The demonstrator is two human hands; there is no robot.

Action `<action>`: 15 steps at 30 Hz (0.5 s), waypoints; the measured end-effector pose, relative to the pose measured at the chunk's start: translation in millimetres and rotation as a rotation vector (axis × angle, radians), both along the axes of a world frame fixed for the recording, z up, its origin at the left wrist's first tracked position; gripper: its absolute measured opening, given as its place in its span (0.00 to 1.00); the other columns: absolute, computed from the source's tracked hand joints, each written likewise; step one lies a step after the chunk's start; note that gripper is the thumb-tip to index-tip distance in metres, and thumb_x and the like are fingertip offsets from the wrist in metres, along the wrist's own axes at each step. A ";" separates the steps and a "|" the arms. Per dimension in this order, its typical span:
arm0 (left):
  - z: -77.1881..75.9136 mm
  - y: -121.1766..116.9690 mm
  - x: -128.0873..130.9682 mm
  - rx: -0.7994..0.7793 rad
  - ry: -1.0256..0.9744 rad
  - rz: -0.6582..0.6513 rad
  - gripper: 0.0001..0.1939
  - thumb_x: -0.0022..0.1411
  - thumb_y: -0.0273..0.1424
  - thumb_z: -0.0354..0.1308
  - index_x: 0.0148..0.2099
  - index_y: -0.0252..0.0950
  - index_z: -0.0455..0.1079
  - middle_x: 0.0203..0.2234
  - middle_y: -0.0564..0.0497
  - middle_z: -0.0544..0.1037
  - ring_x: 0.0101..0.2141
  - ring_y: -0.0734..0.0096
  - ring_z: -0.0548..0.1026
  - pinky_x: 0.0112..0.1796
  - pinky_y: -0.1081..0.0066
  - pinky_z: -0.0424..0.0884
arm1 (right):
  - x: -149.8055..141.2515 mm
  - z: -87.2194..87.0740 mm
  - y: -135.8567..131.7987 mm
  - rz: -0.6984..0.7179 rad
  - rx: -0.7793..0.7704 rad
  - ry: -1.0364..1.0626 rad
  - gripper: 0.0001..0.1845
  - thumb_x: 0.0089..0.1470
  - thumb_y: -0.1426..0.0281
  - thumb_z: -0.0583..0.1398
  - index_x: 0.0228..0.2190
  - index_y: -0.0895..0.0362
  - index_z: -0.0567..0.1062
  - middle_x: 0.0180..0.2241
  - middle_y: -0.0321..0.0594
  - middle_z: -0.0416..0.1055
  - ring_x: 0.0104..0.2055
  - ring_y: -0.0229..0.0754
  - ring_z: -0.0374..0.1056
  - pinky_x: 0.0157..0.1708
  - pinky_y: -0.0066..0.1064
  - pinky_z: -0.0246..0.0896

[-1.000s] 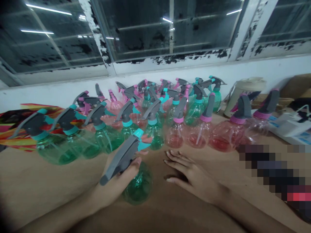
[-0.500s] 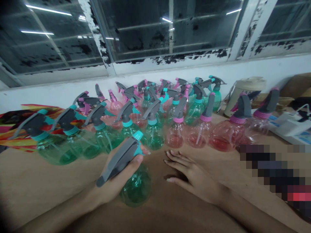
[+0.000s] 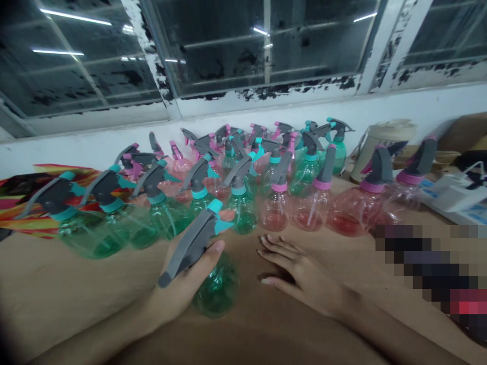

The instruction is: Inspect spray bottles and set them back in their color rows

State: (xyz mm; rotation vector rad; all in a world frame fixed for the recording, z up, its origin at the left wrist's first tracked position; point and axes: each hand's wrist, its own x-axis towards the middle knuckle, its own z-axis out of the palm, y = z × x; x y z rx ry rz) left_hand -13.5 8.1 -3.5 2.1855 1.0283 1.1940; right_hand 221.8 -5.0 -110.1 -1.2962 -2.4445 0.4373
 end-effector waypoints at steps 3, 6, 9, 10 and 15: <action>-0.1 -0.8 0.6 -0.018 0.026 0.037 0.02 0.59 0.29 0.53 0.36 0.39 0.66 0.23 0.56 0.70 0.23 0.72 0.69 0.27 0.73 0.69 | 0.3 -0.3 0.1 0.004 0.001 -0.002 0.30 0.59 0.55 0.53 0.60 0.50 0.59 0.63 0.36 0.53 0.65 0.45 0.47 0.62 0.46 0.46; -1.8 -0.4 0.6 -0.025 0.024 0.034 0.01 0.60 0.29 0.52 0.34 0.39 0.63 0.23 0.56 0.68 0.23 0.73 0.68 0.26 0.73 0.67 | -0.3 1.1 -0.1 -0.001 -0.006 0.000 0.30 0.59 0.55 0.53 0.60 0.50 0.59 0.63 0.36 0.53 0.65 0.45 0.47 0.62 0.46 0.46; -4.4 0.4 -0.1 -0.045 0.015 0.012 0.02 0.60 0.30 0.53 0.34 0.39 0.63 0.22 0.57 0.67 0.22 0.73 0.67 0.26 0.73 0.67 | -1.1 2.6 -0.5 -0.010 -0.013 0.022 0.30 0.59 0.55 0.54 0.60 0.49 0.59 0.63 0.36 0.54 0.65 0.46 0.48 0.62 0.46 0.47; -5.2 0.6 -0.3 -0.057 0.016 0.007 0.01 0.60 0.30 0.52 0.35 0.39 0.63 0.22 0.56 0.67 0.22 0.73 0.67 0.26 0.73 0.67 | -1.2 2.9 -0.6 -0.013 -0.013 0.027 0.30 0.59 0.55 0.54 0.60 0.49 0.59 0.63 0.36 0.54 0.65 0.46 0.48 0.62 0.46 0.47; -6.4 0.5 -0.3 -0.040 0.007 0.007 0.06 0.61 0.28 0.53 0.42 0.39 0.66 0.26 0.55 0.72 0.26 0.71 0.72 0.28 0.73 0.69 | -0.6 1.2 -0.5 -0.011 -0.007 0.013 0.30 0.59 0.54 0.53 0.60 0.49 0.59 0.64 0.35 0.52 0.65 0.45 0.46 0.62 0.45 0.46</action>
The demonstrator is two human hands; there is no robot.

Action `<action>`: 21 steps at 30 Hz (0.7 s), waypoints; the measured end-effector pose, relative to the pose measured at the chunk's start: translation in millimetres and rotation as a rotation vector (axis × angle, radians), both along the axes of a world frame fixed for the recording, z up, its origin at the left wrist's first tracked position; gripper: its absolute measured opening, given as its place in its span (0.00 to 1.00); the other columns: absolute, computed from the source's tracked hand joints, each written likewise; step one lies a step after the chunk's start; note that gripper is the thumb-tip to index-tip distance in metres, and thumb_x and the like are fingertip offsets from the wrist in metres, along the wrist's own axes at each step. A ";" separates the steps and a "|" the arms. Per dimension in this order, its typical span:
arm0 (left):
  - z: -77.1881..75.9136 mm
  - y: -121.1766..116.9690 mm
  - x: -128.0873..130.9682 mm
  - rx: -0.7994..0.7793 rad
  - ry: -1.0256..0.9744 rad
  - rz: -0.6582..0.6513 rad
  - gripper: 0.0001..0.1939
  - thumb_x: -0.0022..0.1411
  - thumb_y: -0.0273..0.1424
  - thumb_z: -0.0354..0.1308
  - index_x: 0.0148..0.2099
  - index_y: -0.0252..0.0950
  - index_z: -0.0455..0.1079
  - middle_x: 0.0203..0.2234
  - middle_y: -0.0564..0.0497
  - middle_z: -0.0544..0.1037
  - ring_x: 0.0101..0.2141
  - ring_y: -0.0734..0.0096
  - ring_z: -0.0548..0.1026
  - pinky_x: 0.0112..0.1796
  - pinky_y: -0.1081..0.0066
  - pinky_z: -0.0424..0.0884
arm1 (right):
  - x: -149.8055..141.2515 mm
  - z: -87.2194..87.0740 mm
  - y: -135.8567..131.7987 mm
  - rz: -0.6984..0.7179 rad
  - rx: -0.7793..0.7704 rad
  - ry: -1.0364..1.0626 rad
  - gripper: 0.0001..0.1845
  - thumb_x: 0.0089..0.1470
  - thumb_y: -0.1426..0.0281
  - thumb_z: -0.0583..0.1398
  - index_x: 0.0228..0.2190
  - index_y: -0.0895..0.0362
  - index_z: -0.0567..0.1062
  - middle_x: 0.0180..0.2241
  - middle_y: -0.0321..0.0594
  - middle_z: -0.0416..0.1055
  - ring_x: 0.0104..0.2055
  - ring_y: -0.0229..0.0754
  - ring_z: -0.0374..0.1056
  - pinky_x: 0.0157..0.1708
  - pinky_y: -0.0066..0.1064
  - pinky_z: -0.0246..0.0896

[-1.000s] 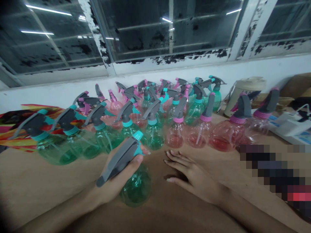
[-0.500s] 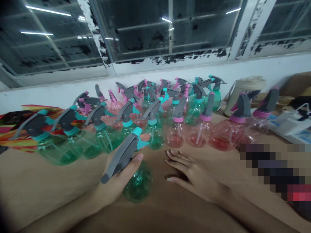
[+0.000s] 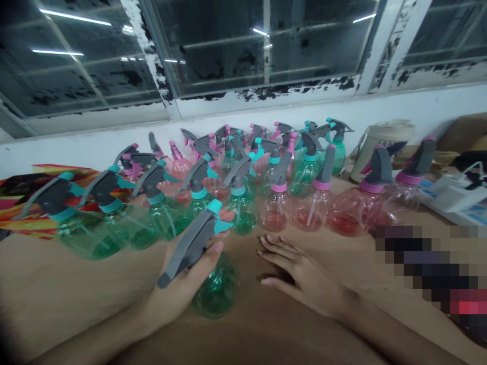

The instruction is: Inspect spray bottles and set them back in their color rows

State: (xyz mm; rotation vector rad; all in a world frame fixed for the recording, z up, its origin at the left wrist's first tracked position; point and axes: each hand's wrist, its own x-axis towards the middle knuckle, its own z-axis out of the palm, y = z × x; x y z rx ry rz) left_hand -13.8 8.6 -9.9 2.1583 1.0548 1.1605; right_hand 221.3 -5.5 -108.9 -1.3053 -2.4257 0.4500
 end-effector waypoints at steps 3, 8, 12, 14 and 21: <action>0.2 -0.5 0.7 -0.017 -0.025 -0.022 0.13 0.61 0.27 0.53 0.49 0.40 0.66 0.29 0.54 0.74 0.29 0.72 0.74 0.32 0.74 0.71 | 0.8 -1.8 0.3 0.008 0.003 -0.028 0.30 0.60 0.54 0.52 0.60 0.49 0.58 0.64 0.34 0.51 0.66 0.44 0.46 0.63 0.45 0.46; -0.4 0.7 0.8 -0.074 -0.049 -0.070 0.15 0.61 0.26 0.53 0.51 0.40 0.65 0.34 0.52 0.76 0.32 0.72 0.77 0.35 0.74 0.73 | 0.4 -2.2 1.1 0.001 0.015 -0.057 0.30 0.60 0.54 0.52 0.60 0.49 0.58 0.64 0.34 0.51 0.66 0.43 0.45 0.63 0.44 0.46; -0.3 3.4 0.5 -0.027 -0.033 -0.069 0.13 0.59 0.27 0.56 0.47 0.40 0.64 0.34 0.52 0.75 0.33 0.70 0.77 0.33 0.74 0.72 | -0.2 -1.5 0.9 -0.001 0.020 -0.039 0.30 0.60 0.54 0.52 0.60 0.49 0.59 0.64 0.34 0.52 0.65 0.43 0.47 0.63 0.44 0.45; 1.1 4.5 0.2 0.002 -0.006 -0.068 0.12 0.57 0.28 0.57 0.45 0.40 0.65 0.34 0.53 0.75 0.29 0.71 0.75 0.28 0.74 0.71 | 0.0 -1.8 0.5 -0.001 0.019 -0.026 0.29 0.59 0.54 0.53 0.60 0.50 0.60 0.64 0.35 0.52 0.65 0.44 0.47 0.63 0.44 0.45; 7.1 3.9 -0.4 -0.003 0.061 -0.071 0.06 0.55 0.29 0.55 0.38 0.39 0.65 0.23 0.58 0.69 0.15 0.79 0.60 0.19 0.75 0.63 | 0.6 -3.9 0.1 -0.008 0.015 0.009 0.29 0.59 0.55 0.54 0.60 0.48 0.59 0.63 0.36 0.53 0.65 0.45 0.48 0.63 0.46 0.45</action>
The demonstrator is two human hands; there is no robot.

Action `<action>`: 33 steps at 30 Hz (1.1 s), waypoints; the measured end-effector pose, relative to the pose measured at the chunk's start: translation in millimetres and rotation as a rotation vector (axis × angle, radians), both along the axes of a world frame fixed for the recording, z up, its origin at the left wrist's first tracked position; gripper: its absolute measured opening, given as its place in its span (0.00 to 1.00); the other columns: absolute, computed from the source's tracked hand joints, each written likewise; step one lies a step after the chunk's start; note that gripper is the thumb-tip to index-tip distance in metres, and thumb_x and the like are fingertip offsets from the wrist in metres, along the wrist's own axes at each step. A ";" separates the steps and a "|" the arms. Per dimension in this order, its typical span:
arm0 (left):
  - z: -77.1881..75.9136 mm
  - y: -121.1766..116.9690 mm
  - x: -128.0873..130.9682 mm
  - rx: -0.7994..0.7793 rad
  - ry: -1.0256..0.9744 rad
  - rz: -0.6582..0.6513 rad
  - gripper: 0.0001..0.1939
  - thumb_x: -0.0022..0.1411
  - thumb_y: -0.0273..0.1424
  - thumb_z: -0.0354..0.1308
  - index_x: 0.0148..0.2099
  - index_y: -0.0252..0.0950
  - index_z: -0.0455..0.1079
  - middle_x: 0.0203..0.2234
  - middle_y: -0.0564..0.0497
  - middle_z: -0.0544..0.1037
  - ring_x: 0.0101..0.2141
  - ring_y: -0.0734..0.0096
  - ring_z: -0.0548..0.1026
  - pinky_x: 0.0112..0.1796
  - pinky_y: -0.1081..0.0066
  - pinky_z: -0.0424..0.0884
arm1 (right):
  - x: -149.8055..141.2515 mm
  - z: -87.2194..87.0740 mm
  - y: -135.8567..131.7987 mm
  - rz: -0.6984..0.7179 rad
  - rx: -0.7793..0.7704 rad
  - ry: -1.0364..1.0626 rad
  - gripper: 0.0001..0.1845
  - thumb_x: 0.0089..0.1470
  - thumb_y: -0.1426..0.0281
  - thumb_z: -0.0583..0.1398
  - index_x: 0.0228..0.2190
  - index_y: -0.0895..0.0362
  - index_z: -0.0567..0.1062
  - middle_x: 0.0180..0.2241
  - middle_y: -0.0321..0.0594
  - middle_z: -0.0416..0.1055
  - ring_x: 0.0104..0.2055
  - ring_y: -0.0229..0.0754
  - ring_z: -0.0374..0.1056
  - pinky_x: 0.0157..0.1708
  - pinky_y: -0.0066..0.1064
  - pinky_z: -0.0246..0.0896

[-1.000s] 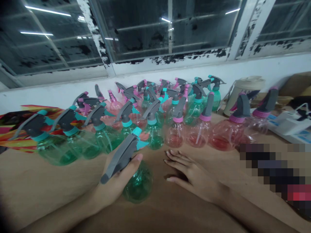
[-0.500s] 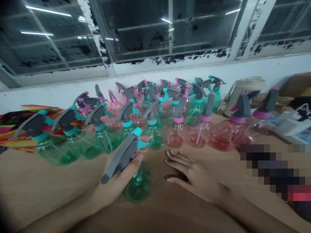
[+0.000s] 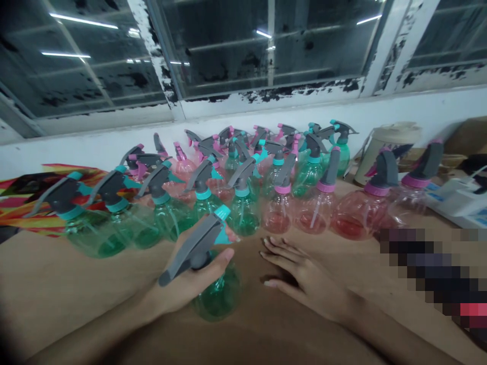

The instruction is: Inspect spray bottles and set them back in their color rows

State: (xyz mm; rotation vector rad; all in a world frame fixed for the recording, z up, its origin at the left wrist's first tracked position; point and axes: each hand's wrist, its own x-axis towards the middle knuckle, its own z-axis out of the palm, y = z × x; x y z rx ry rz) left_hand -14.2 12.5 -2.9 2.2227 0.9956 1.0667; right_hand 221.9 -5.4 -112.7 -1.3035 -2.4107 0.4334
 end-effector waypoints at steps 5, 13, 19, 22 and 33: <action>0.4 -0.5 0.4 -0.049 -0.036 -0.021 0.01 0.57 0.29 0.54 0.34 0.38 0.64 0.25 0.55 0.71 0.17 0.78 0.65 0.23 0.74 0.66 | -0.2 0.1 -0.4 -0.003 0.007 0.003 0.29 0.59 0.56 0.55 0.59 0.48 0.60 0.63 0.36 0.54 0.65 0.46 0.48 0.63 0.47 0.44; -2.1 1.9 -2.4 -0.044 0.012 -0.030 0.14 0.58 0.30 0.52 0.47 0.39 0.68 0.24 0.54 0.70 0.21 0.71 0.66 0.29 0.70 0.69 | 0.1 -0.8 -0.1 0.007 0.009 0.032 0.29 0.58 0.56 0.55 0.59 0.47 0.60 0.63 0.36 0.54 0.65 0.47 0.49 0.62 0.47 0.47; -7.1 0.9 -1.5 -0.005 -0.018 0.022 0.09 0.54 0.27 0.52 0.40 0.40 0.66 0.19 0.59 0.63 0.19 0.73 0.62 0.22 0.74 0.64 | 0.3 -1.0 -0.1 0.007 0.017 0.033 0.29 0.58 0.56 0.55 0.59 0.47 0.60 0.63 0.36 0.55 0.64 0.46 0.50 0.62 0.46 0.47; -7.5 0.4 -1.0 0.003 -0.036 0.027 0.08 0.53 0.26 0.52 0.37 0.40 0.65 0.19 0.60 0.61 0.18 0.75 0.60 0.21 0.75 0.62 | 0.2 -0.3 0.0 0.006 0.016 -0.001 0.29 0.59 0.56 0.55 0.59 0.48 0.60 0.63 0.36 0.54 0.65 0.46 0.49 0.62 0.46 0.46; -1.9 1.8 -1.4 -0.051 0.005 -0.014 0.15 0.56 0.29 0.53 0.47 0.40 0.67 0.26 0.54 0.71 0.18 0.74 0.63 0.25 0.71 0.68 | -0.3 0.4 -0.4 0.008 0.016 0.050 0.29 0.58 0.57 0.56 0.59 0.47 0.60 0.63 0.36 0.54 0.64 0.47 0.49 0.62 0.48 0.47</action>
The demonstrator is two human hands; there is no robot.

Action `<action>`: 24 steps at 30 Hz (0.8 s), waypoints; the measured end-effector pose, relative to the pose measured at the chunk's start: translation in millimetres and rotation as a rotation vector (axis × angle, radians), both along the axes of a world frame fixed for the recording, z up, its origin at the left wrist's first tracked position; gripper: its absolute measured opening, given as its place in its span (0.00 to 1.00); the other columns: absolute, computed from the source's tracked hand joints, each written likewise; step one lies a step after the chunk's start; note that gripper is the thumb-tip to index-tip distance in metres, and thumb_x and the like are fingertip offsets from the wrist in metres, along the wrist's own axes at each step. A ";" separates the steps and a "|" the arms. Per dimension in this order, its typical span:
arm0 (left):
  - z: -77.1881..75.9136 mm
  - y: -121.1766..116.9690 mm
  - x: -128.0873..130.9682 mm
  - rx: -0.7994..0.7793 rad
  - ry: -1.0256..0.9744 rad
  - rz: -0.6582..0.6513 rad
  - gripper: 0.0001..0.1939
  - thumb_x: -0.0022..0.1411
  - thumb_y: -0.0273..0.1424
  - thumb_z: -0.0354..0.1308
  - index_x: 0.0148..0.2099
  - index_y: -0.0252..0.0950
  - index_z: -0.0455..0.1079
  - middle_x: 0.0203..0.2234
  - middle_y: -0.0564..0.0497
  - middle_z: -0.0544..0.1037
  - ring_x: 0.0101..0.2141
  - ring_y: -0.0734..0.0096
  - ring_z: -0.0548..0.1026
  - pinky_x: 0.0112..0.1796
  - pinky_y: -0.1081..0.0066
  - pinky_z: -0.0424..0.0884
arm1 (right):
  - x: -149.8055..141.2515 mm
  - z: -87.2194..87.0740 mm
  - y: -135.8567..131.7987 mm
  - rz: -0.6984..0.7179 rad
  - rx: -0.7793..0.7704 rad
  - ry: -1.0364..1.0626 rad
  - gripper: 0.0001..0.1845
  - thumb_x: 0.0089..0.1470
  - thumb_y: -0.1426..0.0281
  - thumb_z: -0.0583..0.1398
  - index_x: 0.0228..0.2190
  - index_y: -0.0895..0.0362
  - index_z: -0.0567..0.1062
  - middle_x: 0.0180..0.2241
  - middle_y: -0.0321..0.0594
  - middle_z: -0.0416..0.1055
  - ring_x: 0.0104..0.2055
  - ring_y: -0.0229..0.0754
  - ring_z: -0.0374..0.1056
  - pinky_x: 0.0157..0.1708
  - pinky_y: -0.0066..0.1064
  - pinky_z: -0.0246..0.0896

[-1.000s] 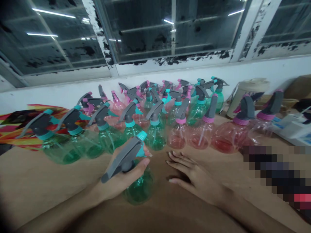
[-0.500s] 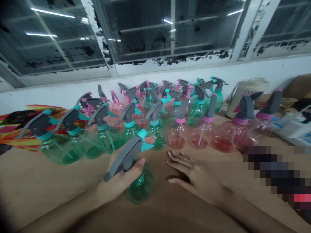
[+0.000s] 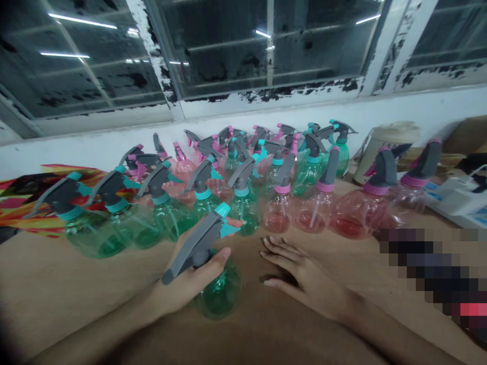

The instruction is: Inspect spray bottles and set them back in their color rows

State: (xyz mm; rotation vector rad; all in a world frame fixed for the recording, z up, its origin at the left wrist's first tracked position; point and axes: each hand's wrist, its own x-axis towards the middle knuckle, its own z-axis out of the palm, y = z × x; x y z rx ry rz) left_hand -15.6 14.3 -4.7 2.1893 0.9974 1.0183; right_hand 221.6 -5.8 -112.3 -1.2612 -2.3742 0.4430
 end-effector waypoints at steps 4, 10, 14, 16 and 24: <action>1.7 0.7 1.0 0.038 -0.061 -0.007 0.12 0.54 0.31 0.55 0.43 0.43 0.67 0.25 0.56 0.70 0.14 0.78 0.60 0.15 0.76 0.61 | 0.0 1.0 0.0 0.001 -0.011 -0.003 0.29 0.58 0.57 0.55 0.60 0.47 0.59 0.63 0.36 0.54 0.65 0.47 0.48 0.62 0.47 0.46; 1.0 0.2 1.3 0.016 -0.013 0.016 0.06 0.54 0.31 0.55 0.37 0.41 0.65 0.19 0.59 0.66 0.16 0.77 0.61 0.20 0.75 0.65 | 0.7 0.8 0.0 0.006 -0.009 0.013 0.29 0.58 0.57 0.56 0.59 0.47 0.60 0.63 0.36 0.54 0.65 0.47 0.49 0.62 0.48 0.45; 1.3 -0.3 1.0 -0.059 -0.017 -0.029 0.04 0.56 0.32 0.54 0.35 0.39 0.64 0.20 0.59 0.67 0.14 0.79 0.59 0.17 0.77 0.60 | -0.2 1.3 -0.5 -0.003 -0.010 -0.017 0.28 0.59 0.57 0.55 0.59 0.48 0.60 0.63 0.37 0.54 0.65 0.47 0.48 0.62 0.48 0.45; 1.7 0.0 0.3 -0.034 -0.012 -0.029 0.05 0.55 0.32 0.55 0.36 0.39 0.65 0.19 0.59 0.66 0.14 0.79 0.59 0.16 0.77 0.60 | -0.7 1.6 -0.6 -0.006 -0.010 -0.026 0.29 0.59 0.56 0.55 0.59 0.48 0.61 0.63 0.36 0.54 0.65 0.47 0.48 0.62 0.48 0.45; -0.7 -1.2 -0.4 0.027 0.002 -0.007 0.16 0.57 0.30 0.53 0.48 0.42 0.69 0.33 0.52 0.77 0.19 0.74 0.69 0.24 0.72 0.70 | 0.9 -0.2 0.7 0.003 -0.009 -0.009 0.29 0.58 0.57 0.56 0.59 0.47 0.60 0.63 0.36 0.54 0.65 0.47 0.48 0.63 0.47 0.45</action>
